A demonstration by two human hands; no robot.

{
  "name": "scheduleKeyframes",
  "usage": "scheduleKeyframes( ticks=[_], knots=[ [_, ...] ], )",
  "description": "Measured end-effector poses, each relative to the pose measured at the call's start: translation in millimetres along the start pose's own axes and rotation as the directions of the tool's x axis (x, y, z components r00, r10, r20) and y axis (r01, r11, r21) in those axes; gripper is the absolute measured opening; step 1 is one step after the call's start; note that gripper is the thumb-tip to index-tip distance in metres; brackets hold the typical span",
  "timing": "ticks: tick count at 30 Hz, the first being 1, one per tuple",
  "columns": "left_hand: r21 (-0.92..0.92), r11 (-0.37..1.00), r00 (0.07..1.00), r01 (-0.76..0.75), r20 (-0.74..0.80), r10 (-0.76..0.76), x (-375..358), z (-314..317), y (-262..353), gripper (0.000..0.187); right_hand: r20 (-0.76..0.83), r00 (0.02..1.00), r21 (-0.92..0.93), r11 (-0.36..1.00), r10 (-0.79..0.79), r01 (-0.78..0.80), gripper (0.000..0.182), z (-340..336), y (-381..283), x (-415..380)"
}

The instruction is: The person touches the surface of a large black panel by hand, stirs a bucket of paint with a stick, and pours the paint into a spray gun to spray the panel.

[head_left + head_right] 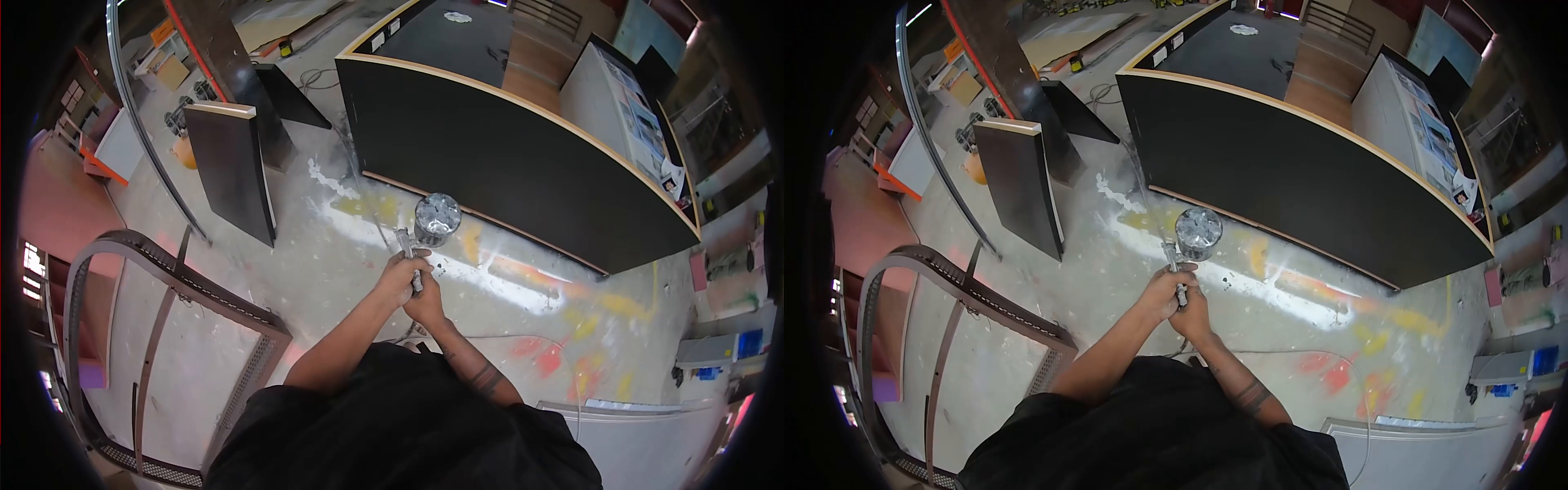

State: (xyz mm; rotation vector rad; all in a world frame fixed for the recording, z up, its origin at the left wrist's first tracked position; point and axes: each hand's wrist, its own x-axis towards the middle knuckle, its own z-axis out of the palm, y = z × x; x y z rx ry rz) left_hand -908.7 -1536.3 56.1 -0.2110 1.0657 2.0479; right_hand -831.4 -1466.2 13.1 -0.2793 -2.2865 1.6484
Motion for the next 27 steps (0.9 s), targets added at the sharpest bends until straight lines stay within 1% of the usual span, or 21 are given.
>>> scheduleKeyframes(
  ticks=[2, 3, 5, 6, 7, 8, 9, 10, 12, 13, 14, 15, 16, 17, 18, 19, 20, 21, 24, 26, 27],
  knots=[
    [0.124, 0.992, 0.999, 0.023, -0.037, -0.018, 1, 11, -4, 0.036, -0.009, 0.996, -0.138, 0.987, -0.088, 0.086, 0.058, -6, 18, 2],
    [0.122, 0.992, 0.999, 0.019, -0.037, -0.014, 2, 17, -5, 0.036, -0.006, 0.996, -0.138, 0.986, -0.091, 0.090, 0.058, -9, 24, 2],
    [0.423, 0.906, 0.999, 0.039, -0.040, -0.025, 4, 28, -2, 0.062, -0.119, 0.982, -0.051, 0.989, -0.148, 0.142, 0.043, -13, 31, 5],
    [0.426, 0.904, 0.999, 0.033, -0.038, -0.019, 6, 31, 1, 0.062, -0.120, 0.981, -0.049, 0.988, -0.154, 0.149, 0.043, -17, 33, 4],
    [0.801, 0.599, 1.000, -0.004, 0.002, 0.004, 8, 34, 5, 0.079, -0.142, 0.989, 0.057, 0.998, -0.028, 0.037, 0.041, -25, 37, 1],
    [0.987, 0.152, 0.999, -0.047, 0.047, 0.002, 9, 35, 7, 0.097, -0.151, 0.983, 0.164, 0.983, 0.102, -0.077, 0.039, -33, 35, -1],
    [0.956, 0.278, 0.985, -0.095, 0.130, -0.110, 8, 39, 15, 0.112, -0.229, 0.972, 0.069, 0.995, -0.055, 0.072, 0.047, -43, 35, 2],
    [0.958, 0.271, 0.984, -0.097, 0.133, -0.117, 14, 28, 10, 0.112, -0.239, 0.970, 0.070, 0.995, -0.051, 0.070, 0.047, -53, 35, 3],
    [0.707, 0.696, 0.920, -0.129, 0.347, -0.183, 31, 1, -14, 0.117, -0.238, 0.960, 0.292, 0.954, 0.148, -0.075, 0.048, -74, 27, 5],
    [0.702, 0.688, 0.867, -0.183, 0.445, -0.224, 31, -1, -22, 0.120, -0.230, 0.951, 0.393, 0.914, 0.206, -0.102, 0.045, -81, 31, 6],
    [0.820, 0.466, 0.830, -0.332, 0.488, -0.269, 41, -13, -45, 0.112, -0.256, 0.943, 0.399, 0.912, 0.214, -0.099, 0.045, -88, 21, 8],
    [0.854, 0.214, 0.788, -0.475, 0.520, -0.328, 51, -24, -69, 0.104, -0.330, 0.899, 0.519, 0.851, 0.290, -0.084, 0.042, -97, 1, 10],
    [0.943, 0.177, 0.754, -0.280, 0.330, -0.568, 42, -8, -77, 0.090, -0.392, 0.844, 0.626, 0.779, 0.366, -0.047, 0.038, -105, -10, 12],
    [0.993, 0.071, 0.640, -0.097, 0.117, -0.760, 34, 9, -83, 0.077, -0.489, 0.816, 0.554, 0.832, 0.309, 0.018, 0.035, -110, -6, 16],
    [0.956, 0.088, 0.677, -0.282, 0.263, -0.688, 44, -24, -121, 0.057, -0.528, 0.790, 0.552, 0.833, 0.311, 0.042, 0.035, -114, 2, 22],
    [0.980, -0.009, 0.604, -0.200, 0.116, -0.789, 62, -46, -146, 0.054, -0.605, 0.753, 0.447, 0.893, 0.259, 0.053, 0.031, -124, 16, 25],
    [0.915, -0.009, 0.664, -0.402, 0.286, -0.691, 80, -96, -188, 0.058, -0.667, 0.718, 0.333, 0.942, 0.200, 0.047, 0.027, -137, 31, 24],
    [0.910, -0.174, 0.645, -0.375, 0.122, -0.754, 63, -72, -163, 0.059, -0.692, 0.710, 0.222, 0.974, 0.131, 0.037, 0.029, -155, 46, 22],
    [0.889, -0.236, 0.663, -0.392, 0.095, -0.743, 87, -171, -199, 0.055, -0.811, 0.544, 0.206, 0.975, 0.217, -0.082, 0.021, -207, 42, 10],
    [0.915, -0.314, 0.667, -0.253, -0.070, -0.742, 93, -202, -203, 0.049, -0.871, 0.445, 0.142, 0.973, 0.209, -0.179, 0.023, -236, 42, 1],
    [0.918, -0.313, 0.670, -0.245, -0.073, -0.739, 93, -203, -203, 0.049, -0.893, 0.409, 0.114, 0.972, 0.190, -0.204, 0.024, -249, 55, -5]
  ],
)
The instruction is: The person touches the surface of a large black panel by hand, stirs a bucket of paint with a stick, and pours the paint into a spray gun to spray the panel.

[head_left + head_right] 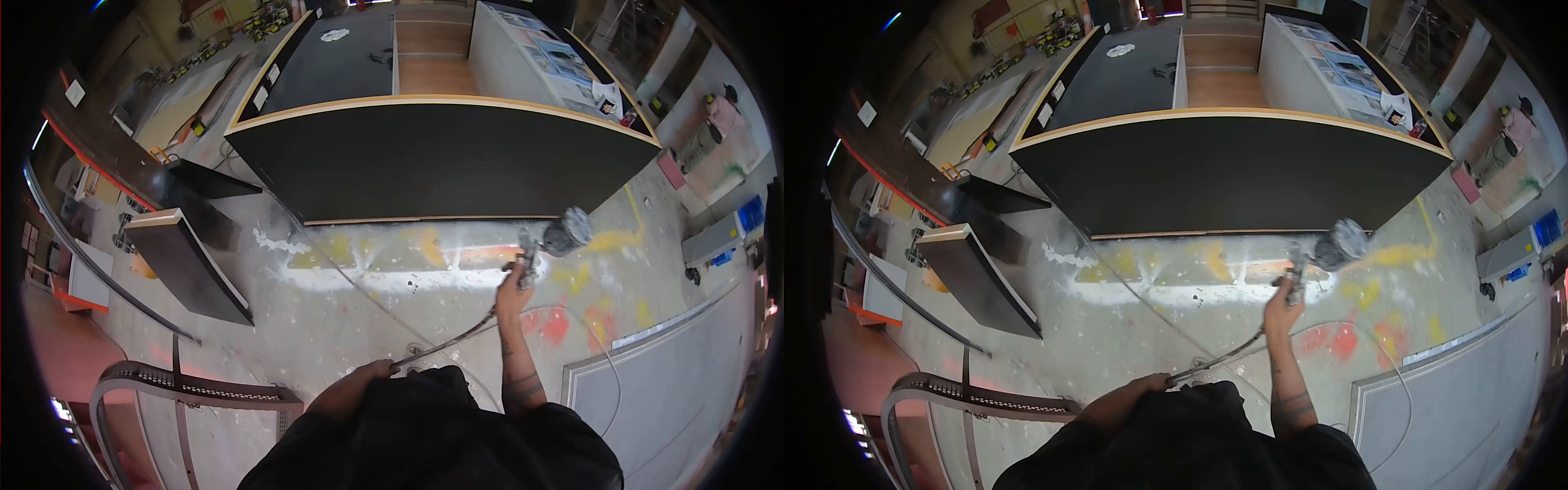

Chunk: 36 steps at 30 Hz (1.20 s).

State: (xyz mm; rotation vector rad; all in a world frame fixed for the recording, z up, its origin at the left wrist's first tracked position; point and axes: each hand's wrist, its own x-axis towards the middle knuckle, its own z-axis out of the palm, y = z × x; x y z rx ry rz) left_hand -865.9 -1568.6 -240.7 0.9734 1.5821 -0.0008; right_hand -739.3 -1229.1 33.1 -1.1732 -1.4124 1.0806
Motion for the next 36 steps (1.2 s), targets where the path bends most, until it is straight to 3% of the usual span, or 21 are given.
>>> scheduleKeyframes(
  ticks=[2, 5, 7, 11, 12, 16, 19, 21, 23, 28, 30, 35, 36],
  knots=[
    [-0.035, 0.998, 0.974, -0.052, -0.220, 0.043, -8, 4, 1, 0.041, -0.063, 0.998, -0.058, 0.998, -0.004, 0.000, 0.027, -18, 20, 13],
    [-0.041, 0.998, 0.934, -0.049, -0.355, 0.031, -35, -10, 27, 0.034, -0.111, 0.993, -0.126, 0.991, -0.047, 0.033, 0.035, -22, 14, 15],
    [-0.012, 1.000, 0.905, -0.009, -0.425, 0.003, -42, -15, 36, 0.032, -0.148, 0.989, -0.122, 0.992, 0.009, -0.027, 0.046, -20, 12, 17],
    [0.033, 0.997, 0.806, 0.074, -0.591, -0.040, -57, -27, 24, 0.030, -0.101, 0.992, -0.073, 0.994, 0.073, -0.080, 0.039, 1, 27, 21],
    [0.011, 0.996, 0.804, 0.091, -0.591, -0.067, -59, -32, 19, 0.027, -0.115, 0.993, 0.056, 0.998, 0.034, -0.028, 0.032, 14, 31, 19],
    [-0.022, 0.989, 0.738, 0.148, -0.663, -0.125, -80, -52, -7, 0.029, -0.045, 0.993, 0.115, 0.987, -0.106, 0.111, 0.023, 59, 45, -2],
    [-0.157, 0.980, 0.739, 0.125, -0.644, -0.197, -90, -60, -44, 0.028, 0.105, 0.992, 0.168, 0.985, -0.063, 0.045, 0.025, 97, 30, -31],
    [-0.139, 0.978, 0.722, 0.155, -0.660, -0.208, -109, -66, -62, 0.028, 0.192, 0.979, 0.121, 0.991, -0.074, 0.051, 0.024, 128, 23, -48],
    [-0.122, 0.975, 0.704, 0.185, -0.675, -0.218, -125, -69, -86, 0.027, 0.242, 0.965, 0.189, 0.981, -0.100, 0.054, 0.024, 163, 13, -66],
    [-0.325, 0.931, 0.643, 0.165, -0.680, -0.351, -164, -72, -144, 0.033, 0.351, 0.925, 0.243, 0.968, -0.144, 0.059, 0.024, 260, -2, -111],
    [-0.387, 0.905, 0.625, 0.177, -0.666, -0.407, -174, -72, -171, 0.031, 0.404, 0.912, 0.281, 0.959, -0.077, -0.044, 0.023, 300, -20, -131],
    [-0.506, 0.843, 0.585, 0.180, -0.635, -0.505, -203, -73, -220, 0.025, 0.491, 0.869, 0.251, 0.965, -0.064, -0.071, 0.025, 392, -43, -177],
    [-0.522, 0.835, 0.564, 0.174, -0.642, -0.519, -207, -75, -229, 0.024, 0.521, 0.847, 0.231, 0.973, -0.107, -0.019, 0.024, 410, -48, -184]
  ],
)
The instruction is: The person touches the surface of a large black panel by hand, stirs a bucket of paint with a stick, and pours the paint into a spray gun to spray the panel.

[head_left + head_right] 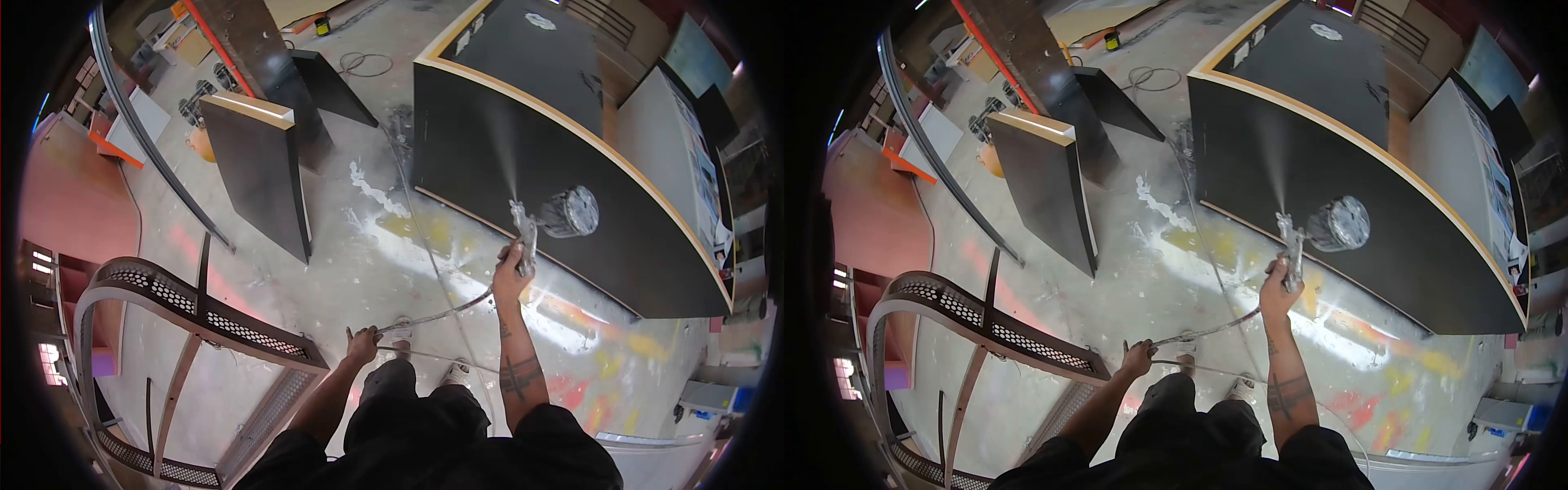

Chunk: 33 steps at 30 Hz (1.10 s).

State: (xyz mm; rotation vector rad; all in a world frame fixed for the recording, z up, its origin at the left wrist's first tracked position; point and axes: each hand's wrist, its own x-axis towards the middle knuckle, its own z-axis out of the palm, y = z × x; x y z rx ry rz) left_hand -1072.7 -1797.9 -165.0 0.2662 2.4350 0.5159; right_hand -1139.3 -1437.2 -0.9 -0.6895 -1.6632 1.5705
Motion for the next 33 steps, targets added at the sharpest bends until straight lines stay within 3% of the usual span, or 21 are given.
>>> scheduleKeyframes(
  ticks=[3, 6, 8, 11, 12, 19, 23, 25, 29, 33],
  knots=[
    [-0.044, 0.998, 0.999, 0.032, -0.029, -0.034, 0, -11, -23, 0.024, 0.108, 0.994, -0.055, 0.998, -0.034, 0.040, 0.020, 50, 6, 1],
    [-0.085, 0.994, 0.997, 0.069, -0.035, -0.072, 3, -22, -37, 0.025, 0.156, 0.984, 0.042, 0.996, -0.089, 0.084, 0.020, 95, 7, -3],
    [-0.101, 0.992, 0.996, 0.081, -0.034, -0.085, 4, -25, -44, 0.024, 0.225, 0.955, 0.044, 0.981, -0.193, 0.188, 0.017, 115, 1, -8],
    [-0.125, 0.989, 0.996, 0.077, -0.029, -0.081, 5, -26, -52, 0.023, 0.317, 0.926, -0.006, 0.976, -0.205, 0.218, 0.015, 126, -11, -12],
    [-0.119, 0.990, 0.997, 0.076, -0.023, -0.079, 6, -26, -53, 0.023, 0.300, 0.917, 0.003, 0.961, -0.264, 0.276, 0.015, 130, -6, -12],
    [-0.151, 0.986, 0.997, 0.076, -0.013, -0.078, 15, -29, -60, 0.017, 0.246, 0.944, 0.019, 0.974, -0.221, 0.224, 0.019, 135, 3, -14],
    [-0.119, 0.993, 0.999, 0.021, -0.045, -0.027, 19, -26, -61, 0.017, 0.118, 0.939, -0.115, 0.934, -0.324, 0.337, 0.023, 98, -2, -27],
    [-0.121, 0.992, 0.999, 0.035, 0.007, -0.034, 21, -22, -70, 0.017, 0.134, 0.984, -0.094, 0.987, -0.119, 0.132, 0.025, 80, -4, -38],
    [-0.042, 0.999, 0.996, 0.017, 0.084, -0.013, 22, -19, -71, 0.019, 0.154, 0.980, -0.079, 0.987, -0.125, 0.139, 0.019, 66, 2, -41],
    [-0.011, 0.999, 0.996, -0.036, 0.087, 0.036, 25, -18, -58, 0.018, 0.062, 0.989, -0.051, 0.989, -0.133, 0.137, 0.011, 48, 6, -35]
  ],
)
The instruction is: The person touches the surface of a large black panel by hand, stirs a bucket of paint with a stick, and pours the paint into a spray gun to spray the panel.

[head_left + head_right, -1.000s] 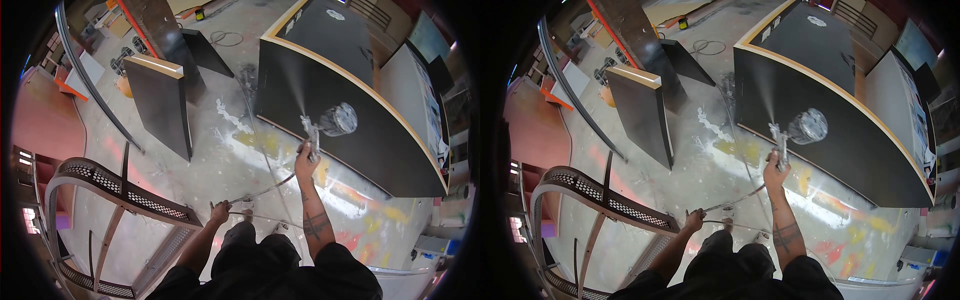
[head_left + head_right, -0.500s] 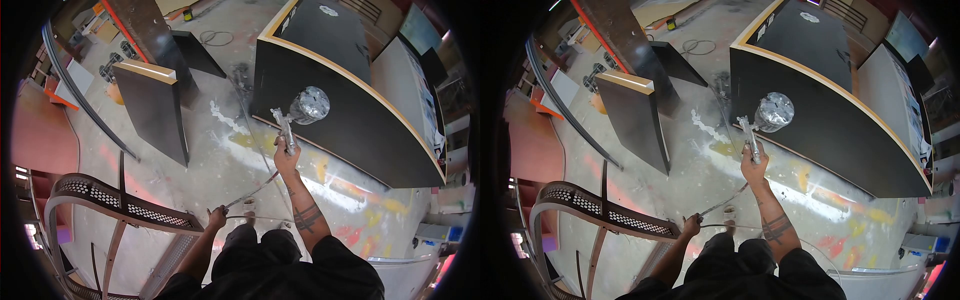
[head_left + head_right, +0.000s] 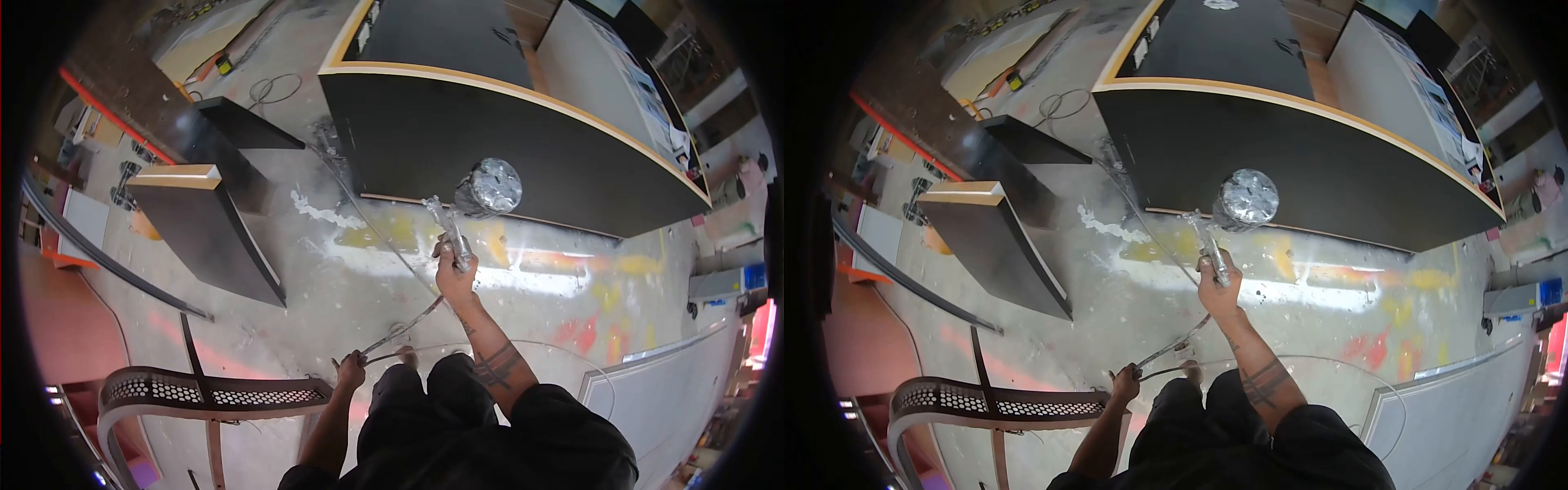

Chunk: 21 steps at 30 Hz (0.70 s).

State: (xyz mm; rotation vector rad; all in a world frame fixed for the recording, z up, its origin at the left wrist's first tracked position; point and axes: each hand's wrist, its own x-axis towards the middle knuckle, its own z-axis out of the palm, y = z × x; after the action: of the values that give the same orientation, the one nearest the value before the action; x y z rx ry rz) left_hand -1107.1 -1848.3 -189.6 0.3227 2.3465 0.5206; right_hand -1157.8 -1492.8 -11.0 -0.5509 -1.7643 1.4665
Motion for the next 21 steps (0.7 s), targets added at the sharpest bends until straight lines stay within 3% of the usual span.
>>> scheduleKeyframes(
  ticks=[6, 8, 13, 21],
  knots=[
    [0.052, 0.988, 0.989, -0.145, 0.031, 0.143, 15, 10, 38, 0.019, -0.206, 0.978, 0.004, 0.999, 0.046, -0.047, 0.013, -75, -1, 9],
    [0.101, 0.978, 0.983, -0.180, 0.053, 0.176, 20, 15, 55, 0.018, -0.309, 0.951, 0.020, 1.000, 0.012, -0.006, 0.022, -103, 7, 13],
    [0.209, 0.940, 0.960, -0.270, 0.135, 0.246, 32, 22, 107, 0.021, -0.462, 0.871, 0.153, 0.982, 0.168, -0.109, 0.023, -176, 1, 24],
    [0.312, 0.853, 0.907, -0.417, 0.195, 0.372, 40, 69, 220, 0.019, -0.637, 0.760, 0.180, 0.983, 0.129, -0.015, 0.024, -329, 23, 49]
  ],
)
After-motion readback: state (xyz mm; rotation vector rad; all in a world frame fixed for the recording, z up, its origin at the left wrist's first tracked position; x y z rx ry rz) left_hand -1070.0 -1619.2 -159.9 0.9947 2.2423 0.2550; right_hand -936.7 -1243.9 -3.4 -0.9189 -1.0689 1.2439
